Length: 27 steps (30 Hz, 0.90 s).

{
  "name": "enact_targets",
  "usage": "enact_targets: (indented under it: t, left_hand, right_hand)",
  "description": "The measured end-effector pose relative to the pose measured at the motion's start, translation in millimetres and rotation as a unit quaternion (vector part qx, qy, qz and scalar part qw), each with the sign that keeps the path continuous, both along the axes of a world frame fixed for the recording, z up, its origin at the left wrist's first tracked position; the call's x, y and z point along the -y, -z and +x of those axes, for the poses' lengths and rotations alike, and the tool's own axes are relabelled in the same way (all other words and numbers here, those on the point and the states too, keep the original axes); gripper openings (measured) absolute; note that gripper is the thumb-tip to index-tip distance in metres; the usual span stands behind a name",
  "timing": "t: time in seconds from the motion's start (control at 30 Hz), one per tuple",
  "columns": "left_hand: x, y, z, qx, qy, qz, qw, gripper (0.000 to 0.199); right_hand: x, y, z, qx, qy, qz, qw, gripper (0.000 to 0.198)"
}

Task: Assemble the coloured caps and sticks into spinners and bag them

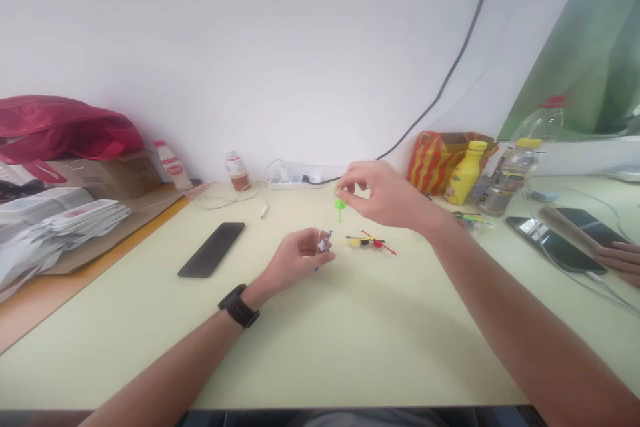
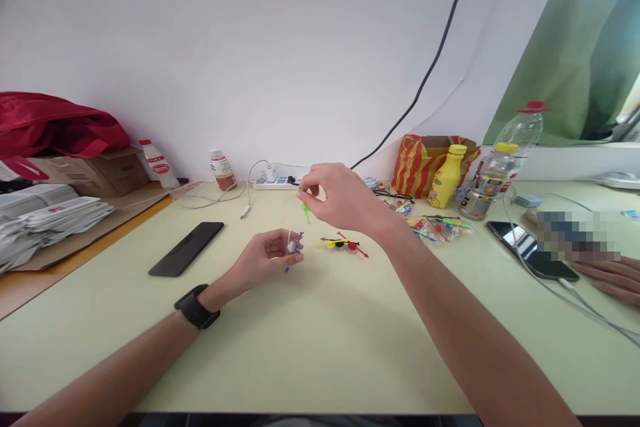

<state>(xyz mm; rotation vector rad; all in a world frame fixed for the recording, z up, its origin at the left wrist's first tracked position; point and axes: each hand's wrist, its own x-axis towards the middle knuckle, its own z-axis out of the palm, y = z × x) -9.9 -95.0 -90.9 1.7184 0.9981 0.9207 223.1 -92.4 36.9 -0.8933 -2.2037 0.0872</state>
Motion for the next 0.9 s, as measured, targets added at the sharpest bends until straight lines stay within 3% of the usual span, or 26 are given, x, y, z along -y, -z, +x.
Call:
enact_targets:
  t: [0.2,0.3,0.5,0.73,0.9]
  left_hand:
    - [1,-3.7,0,-0.002,0.004,0.015,1.000,0.030]
    - [1,-3.4,0,0.000,0.006,0.023,1.000,0.029]
    - [0,-3.1,-1,0.000,0.007,0.033,0.999,0.029]
    - [0,-4.9,-2,-0.008,0.011,0.044,0.999,0.029]
    - [3,-4.5,-3,-0.017,0.016,0.050,0.998,0.026]
  right_hand:
    - [1,-3,1,-0.075,-0.003,0.045,0.996,0.019]
    - [3,-4,3,-0.057,-0.006,0.049,0.997,0.019]
    - [1,8,-1,0.041,-0.012,0.015,0.999,0.018]
    - [3,8,-7,0.008,-0.034,-0.014,0.999,0.017]
    - [4,13,-6,0.068,-0.026,-0.052,0.996,0.021]
